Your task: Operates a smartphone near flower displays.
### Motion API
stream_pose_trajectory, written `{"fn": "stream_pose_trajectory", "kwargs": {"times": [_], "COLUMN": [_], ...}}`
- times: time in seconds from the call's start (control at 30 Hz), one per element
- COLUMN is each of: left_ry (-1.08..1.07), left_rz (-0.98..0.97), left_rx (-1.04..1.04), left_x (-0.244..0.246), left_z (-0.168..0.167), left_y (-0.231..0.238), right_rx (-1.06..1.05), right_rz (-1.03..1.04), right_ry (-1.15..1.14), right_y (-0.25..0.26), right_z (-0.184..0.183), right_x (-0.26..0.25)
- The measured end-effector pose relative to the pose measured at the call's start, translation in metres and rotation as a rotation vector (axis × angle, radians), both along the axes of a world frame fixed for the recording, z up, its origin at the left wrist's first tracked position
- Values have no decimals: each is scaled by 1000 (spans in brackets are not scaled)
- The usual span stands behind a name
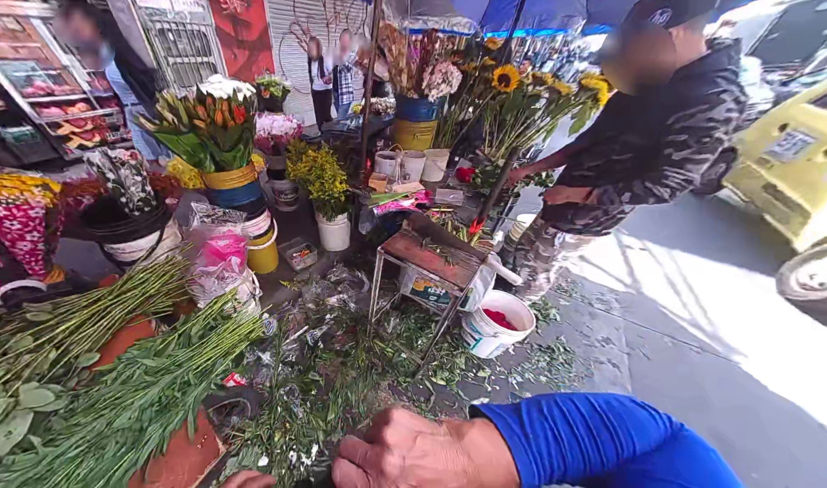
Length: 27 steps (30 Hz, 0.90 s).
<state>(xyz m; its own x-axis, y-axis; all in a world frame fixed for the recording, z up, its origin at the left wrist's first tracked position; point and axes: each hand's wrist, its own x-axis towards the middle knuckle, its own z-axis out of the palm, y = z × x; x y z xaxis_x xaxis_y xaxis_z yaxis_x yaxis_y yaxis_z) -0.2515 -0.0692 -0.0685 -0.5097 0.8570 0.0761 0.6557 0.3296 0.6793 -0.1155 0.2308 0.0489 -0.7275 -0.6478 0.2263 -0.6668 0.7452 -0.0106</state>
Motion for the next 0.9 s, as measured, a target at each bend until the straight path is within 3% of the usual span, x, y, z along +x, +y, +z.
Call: {"fn": "stream_pose_trajectory", "kwargs": {"times": [0.1, 0.23, 0.37, 0.47, 0.6, 0.67, 0.77, 0.8, 0.9], "left_ry": [0, -25, -46, -41, -114, -274, -592, -645, -657], "left_rz": [2, 40, 75, 109, 226, 124, -88, -18, 545], "left_rx": [21, -8, 11, 80, 147, 392, 927, 1087, 1374], "left_x": [7, 11, 22, 21, 19, 19, 24, 26, 6], "left_z": [-2, -10, -17, -24, -26, -21, -3, 7, 40], "left_y": [15, 28, 38, 33, 16, 16, 51, 64, 86], "right_rx": [18, 114, 171, -183, -813, -1087, -1456, -1525, -1503], "right_rz": [-80, -170, -68, 76, 138, 98, -23, -78, -179], "right_ry": [-69, -403, -634, -475, -320, -227, -169, -193, -317], "right_y": [15, 31, 47, 76, 102, 101, 54, 33, -9], "right_z": [-4, 6, 18, 18, 65, 69, 21, -6, -85], "right_x": [7, 10, -2, -19, -37, -46, -70, -76, -78]}}
